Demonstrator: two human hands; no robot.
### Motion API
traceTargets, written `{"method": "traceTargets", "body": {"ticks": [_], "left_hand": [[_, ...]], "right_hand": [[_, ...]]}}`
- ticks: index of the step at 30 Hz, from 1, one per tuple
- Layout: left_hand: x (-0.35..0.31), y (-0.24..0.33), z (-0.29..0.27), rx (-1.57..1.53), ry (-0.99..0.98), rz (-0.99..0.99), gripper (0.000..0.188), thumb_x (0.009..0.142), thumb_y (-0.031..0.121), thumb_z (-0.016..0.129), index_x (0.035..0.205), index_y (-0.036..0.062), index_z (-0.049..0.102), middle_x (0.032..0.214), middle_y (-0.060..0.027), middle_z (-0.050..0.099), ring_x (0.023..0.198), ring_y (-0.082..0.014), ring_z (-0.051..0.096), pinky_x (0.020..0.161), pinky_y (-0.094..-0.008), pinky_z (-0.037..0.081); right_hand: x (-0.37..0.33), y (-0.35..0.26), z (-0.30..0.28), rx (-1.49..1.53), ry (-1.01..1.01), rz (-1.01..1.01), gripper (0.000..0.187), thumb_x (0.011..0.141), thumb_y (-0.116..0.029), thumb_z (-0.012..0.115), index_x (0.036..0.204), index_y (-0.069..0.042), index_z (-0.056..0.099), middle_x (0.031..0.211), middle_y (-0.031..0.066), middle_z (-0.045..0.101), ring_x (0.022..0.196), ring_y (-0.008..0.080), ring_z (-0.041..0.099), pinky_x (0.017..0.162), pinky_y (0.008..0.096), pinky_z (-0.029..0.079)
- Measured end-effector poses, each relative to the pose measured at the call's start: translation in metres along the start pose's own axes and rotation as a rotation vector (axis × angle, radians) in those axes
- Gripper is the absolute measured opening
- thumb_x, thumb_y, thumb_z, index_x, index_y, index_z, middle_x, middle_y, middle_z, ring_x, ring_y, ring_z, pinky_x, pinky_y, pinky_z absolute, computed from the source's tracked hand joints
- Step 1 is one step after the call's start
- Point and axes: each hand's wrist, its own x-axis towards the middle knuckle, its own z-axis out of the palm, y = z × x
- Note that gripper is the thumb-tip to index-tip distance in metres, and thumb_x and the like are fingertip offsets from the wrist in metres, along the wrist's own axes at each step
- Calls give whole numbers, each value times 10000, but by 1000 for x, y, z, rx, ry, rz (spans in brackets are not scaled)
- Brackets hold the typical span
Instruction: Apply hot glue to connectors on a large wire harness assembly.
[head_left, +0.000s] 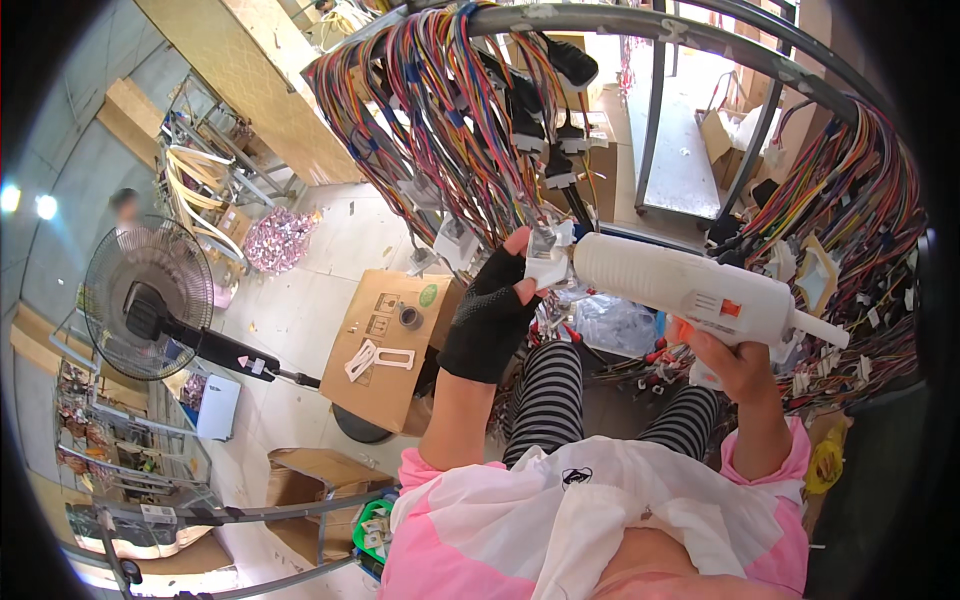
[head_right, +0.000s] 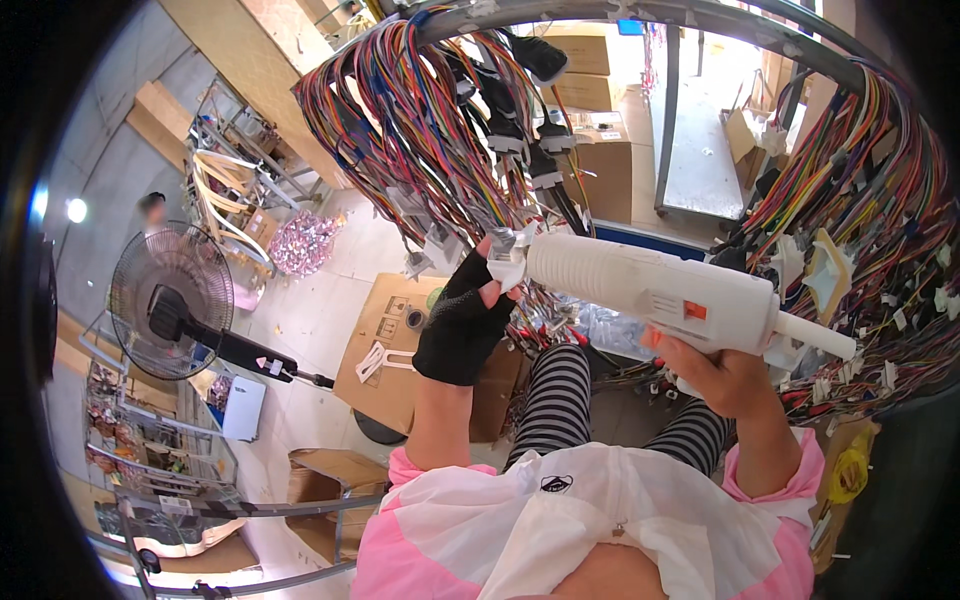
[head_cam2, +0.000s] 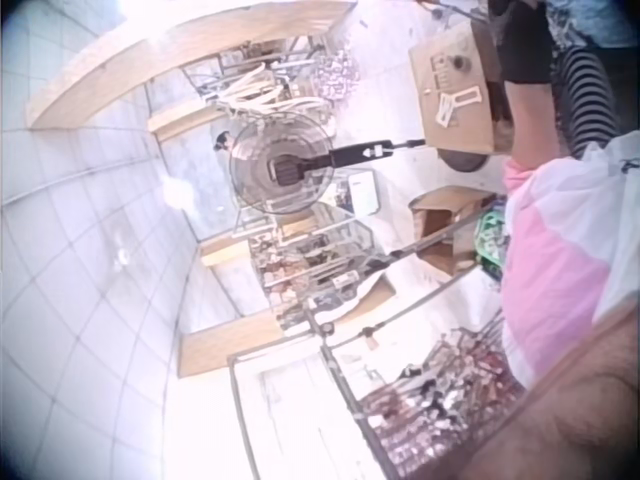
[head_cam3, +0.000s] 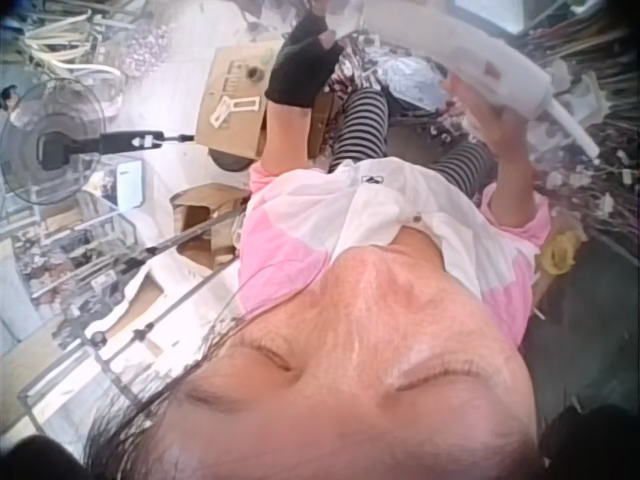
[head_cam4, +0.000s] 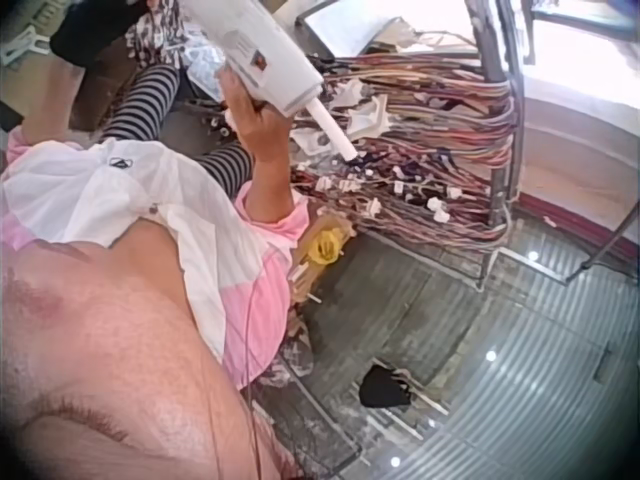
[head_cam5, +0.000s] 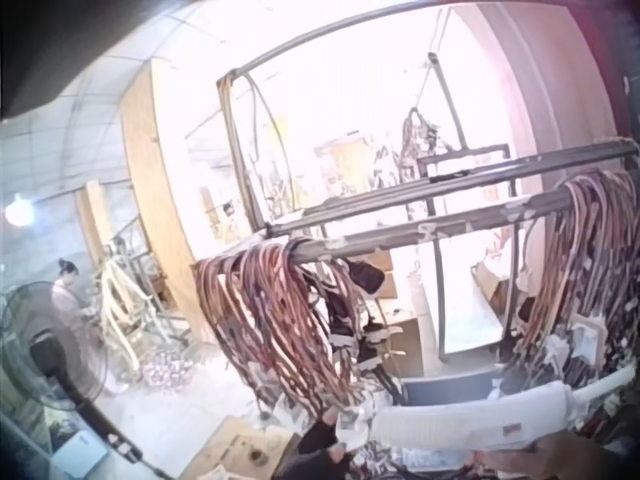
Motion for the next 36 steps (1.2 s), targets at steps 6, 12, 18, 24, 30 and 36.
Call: {"method": "traceTargets", "body": {"ticks": [6, 12, 18, 24, 30, 36], "left_hand": [[10, -9, -9, 275, -13, 84, 626, 731, 49, 633, 1286, 31, 346, 1201, -106, 476, 1069, -193, 478, 861, -307, 409], [9, -13, 8, 269, 141, 162, 659, 670, 0, 687, 1252, 42, 379, 1140, -93, 513, 1027, -180, 504, 846, -292, 425], [5, -11, 15, 313, 189, 182, 647, 661, 6, 697, 1230, 41, 392, 1111, -97, 522, 995, -182, 524, 820, -286, 443], [6, -11, 15, 380, 230, 194, 631, 660, -6, 686, 1215, 37, 388, 1122, -103, 514, 1021, -193, 514, 853, -291, 427], [5, -11, 18, 372, 257, 182, 624, 662, -3, 681, 1211, 37, 386, 1123, -105, 507, 1026, -195, 508, 858, -289, 421], [7, -14, 9, 435, 254, 215, 627, 656, 9, 689, 1205, 40, 388, 1105, -103, 508, 999, -191, 517, 839, -295, 434]], "right_hand": [[0, -10, -2, -9, -17, 28, 324, 785, -84, 566, 1085, -3, 475, 868, 84, 590, 745, 118, 555, 642, 241, 458], [1, -2, 2, 11, 19, -76, 340, 793, -77, 558, 1106, 3, 454, 865, 90, 588, 742, 124, 557, 631, 242, 457], [1, 1, -1, -57, -40, -75, 326, 798, -55, 547, 1103, 12, 452, 890, 98, 588, 753, 134, 568, 651, 245, 462], [-1, 1, -2, -101, 53, -67, 308, 800, -52, 549, 1088, 22, 468, 902, 101, 589, 774, 133, 570, 670, 251, 464], [-2, 1, -4, -46, 37, 0, 327, 794, -64, 560, 1094, 29, 471, 905, 89, 587, 765, 128, 558, 677, 251, 458], [-2, 2, 0, -85, 1, -30, 339, 793, -67, 562, 1103, 32, 468, 897, 83, 584, 764, 121, 555, 680, 247, 456]]}}
